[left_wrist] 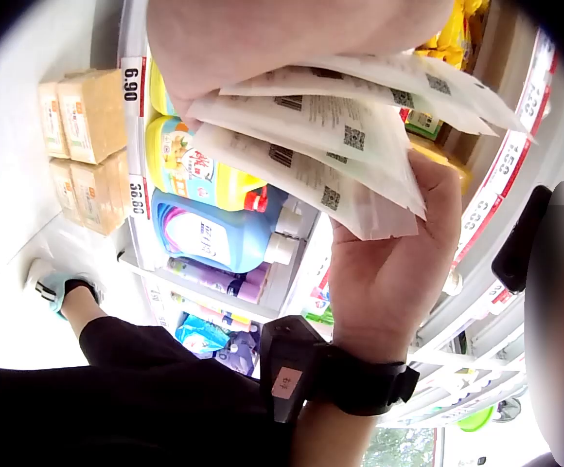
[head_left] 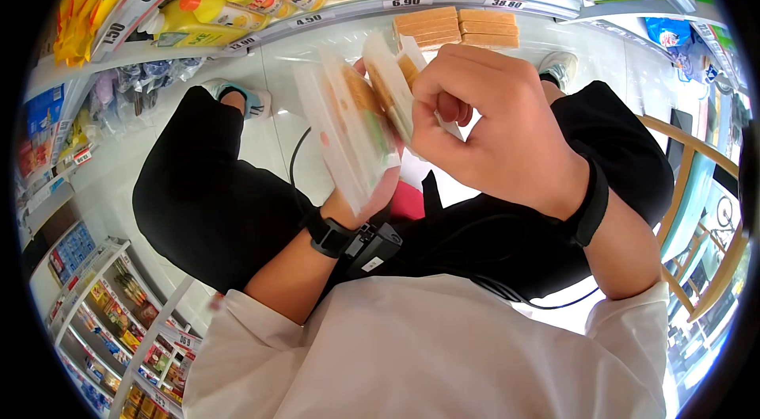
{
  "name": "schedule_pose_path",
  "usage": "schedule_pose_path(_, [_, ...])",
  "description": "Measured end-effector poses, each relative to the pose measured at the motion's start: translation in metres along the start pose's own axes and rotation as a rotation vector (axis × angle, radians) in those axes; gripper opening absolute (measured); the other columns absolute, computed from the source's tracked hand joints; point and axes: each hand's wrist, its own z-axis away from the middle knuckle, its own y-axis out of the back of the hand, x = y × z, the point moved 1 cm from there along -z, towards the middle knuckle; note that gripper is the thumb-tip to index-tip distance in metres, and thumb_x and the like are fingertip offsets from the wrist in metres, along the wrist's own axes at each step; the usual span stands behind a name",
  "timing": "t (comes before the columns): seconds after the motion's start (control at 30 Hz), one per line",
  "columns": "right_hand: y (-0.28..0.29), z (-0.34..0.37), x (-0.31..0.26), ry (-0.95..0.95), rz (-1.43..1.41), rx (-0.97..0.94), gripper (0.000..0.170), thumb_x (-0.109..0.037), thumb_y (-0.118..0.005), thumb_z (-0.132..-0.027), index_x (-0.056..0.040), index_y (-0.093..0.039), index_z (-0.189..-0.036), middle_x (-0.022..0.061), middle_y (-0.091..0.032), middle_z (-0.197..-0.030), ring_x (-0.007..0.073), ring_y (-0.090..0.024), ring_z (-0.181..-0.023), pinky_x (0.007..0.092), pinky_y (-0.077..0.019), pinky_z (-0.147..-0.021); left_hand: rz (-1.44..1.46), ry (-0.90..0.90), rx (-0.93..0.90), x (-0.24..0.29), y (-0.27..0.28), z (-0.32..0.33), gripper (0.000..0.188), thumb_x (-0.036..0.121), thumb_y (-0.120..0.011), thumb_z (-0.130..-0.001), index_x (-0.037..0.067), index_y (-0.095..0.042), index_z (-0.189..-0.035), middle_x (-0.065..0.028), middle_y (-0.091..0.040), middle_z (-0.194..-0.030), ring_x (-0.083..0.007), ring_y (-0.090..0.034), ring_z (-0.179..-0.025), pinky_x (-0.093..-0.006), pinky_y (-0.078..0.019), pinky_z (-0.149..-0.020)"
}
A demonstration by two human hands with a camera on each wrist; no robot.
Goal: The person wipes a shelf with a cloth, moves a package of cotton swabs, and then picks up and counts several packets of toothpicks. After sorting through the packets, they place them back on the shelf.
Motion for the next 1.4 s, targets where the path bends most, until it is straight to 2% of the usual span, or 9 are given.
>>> schedule_pose_path(0.07, [0.001,0.001,-0.003,0.098,-0.003,0.046,0.013,0.003,-0.065,-0.067,-0.0027,-0.055,-0.073,0.0032,-0.052,-0.064,0.0131,-0.048,-0.054,0.0245,-0.0393,-0.05,-0.039,0.033,0.112,0.004,-0.01,0.0,0.079,0.056,-0.051,-0.089,0.015,-0.019,-0.149,-0.006,-0.033,-0.147,-0.021,-0.034,-0.135,-0.0385,-0.0305,-0.111])
schedule_pose_path(0.3, [-0.007,0.002,-0.004,-0.026,-0.023,-0.043,0.013,0.003,-0.063,-0.068,-0.0037,-0.056,-0.076,0.0038,-0.052,-0.068,0.017,-0.047,-0.055,0.0271,-0.0394,-0.05,0.007,-0.036,-0.018,-0.006,0.001,0.0,0.073,0.052,-0.048,-0.092,0.014,-0.02,-0.149,-0.0054,-0.036,-0.145,-0.0197,-0.036,-0.134,-0.0368,-0.0314,-0.11])
schedule_pose_path(0.37, [-0.007,0.002,-0.008,0.006,0.017,-0.006,0.013,-0.005,-0.064,-0.066,-0.0062,-0.055,-0.075,0.0062,-0.053,-0.068,0.0261,-0.057,-0.06,0.0354,-0.0441,-0.05,0.024,-0.055,-0.033,-0.007,-0.005,-0.001,0.072,0.051,-0.047,-0.093,0.014,-0.021,-0.149,-0.0052,-0.036,-0.144,-0.0193,-0.036,-0.133,-0.0363,-0.0317,-0.11])
schedule_pose_path(0.5, [-0.006,0.005,-0.008,0.093,0.088,-0.029,0.01,-0.005,-0.069,-0.071,-0.0056,-0.06,-0.077,0.0065,-0.051,-0.068,0.0237,-0.05,-0.054,0.0306,-0.0399,-0.048,0.11,0.008,0.085,0.001,-0.011,-0.001,0.067,0.05,-0.041,-0.095,0.013,-0.022,-0.148,-0.005,-0.041,-0.14,-0.0178,-0.04,-0.129,-0.0353,-0.0344,-0.107])
schedule_pose_path(0.57, [-0.005,0.005,-0.011,0.02,0.127,-0.09,0.012,-0.013,-0.071,-0.072,-0.0064,-0.061,-0.073,0.0065,-0.052,-0.067,0.025,-0.052,-0.053,0.0318,-0.0399,-0.047,0.224,-0.056,-0.448,0.005,0.004,-0.006,0.063,0.048,-0.034,-0.096,0.013,-0.024,-0.148,-0.005,-0.047,-0.133,-0.0166,-0.046,-0.122,-0.0349,-0.0383,-0.102])
schedule_pose_path(0.6, [-0.005,0.005,-0.012,0.019,0.128,-0.089,0.012,-0.013,-0.071,-0.072,-0.0064,-0.061,-0.073,0.0065,-0.052,-0.067,0.025,-0.052,-0.053,0.0318,-0.0399,-0.047,0.224,-0.055,-0.449,0.002,0.001,-0.005,0.063,0.048,-0.034,-0.096,0.013,-0.024,-0.148,-0.005,-0.047,-0.133,-0.0166,-0.046,-0.122,-0.0349,-0.0383,-0.102])
schedule_pose_path(0.67, [-0.005,0.004,-0.013,-0.005,0.178,-0.092,0.016,-0.017,-0.071,-0.074,-0.0064,-0.06,-0.069,0.0057,-0.052,-0.065,0.025,-0.052,-0.052,0.0326,-0.0397,-0.046,-0.132,-0.061,0.076,-0.005,-0.01,0.0,0.059,0.045,-0.029,-0.097,0.014,-0.026,-0.147,-0.005,-0.05,-0.128,-0.0167,-0.05,-0.116,-0.0346,-0.0411,-0.098])
schedule_pose_path(1.2, [-0.004,-0.001,-0.008,-0.075,0.149,-0.045,0.01,-0.007,-0.064,-0.072,-0.0038,-0.057,-0.064,0.0088,-0.053,-0.059,0.0268,-0.054,-0.053,0.0341,-0.0405,-0.048,-0.152,0.027,0.097,0.002,-0.026,0.004,0.056,0.044,-0.023,-0.1,0.009,-0.029,-0.145,-0.0079,-0.048,-0.132,-0.0189,-0.047,-0.121,-0.0341,-0.036,-0.103])
schedule_pose_path(1.4, [-0.012,0.005,-0.014,0.015,-0.014,-0.127,0.013,-0.001,-0.065,-0.07,-0.0045,-0.055,-0.064,0.0057,-0.053,-0.058,0.0245,-0.053,-0.053,0.0317,-0.0456,-0.054,-0.106,-0.02,-0.033,0.0,-0.015,0.002,0.057,0.04,-0.036,-0.099,0.008,-0.026,-0.145,-0.0107,-0.045,-0.134,-0.0198,-0.046,-0.124,-0.0341,-0.0382,-0.104])
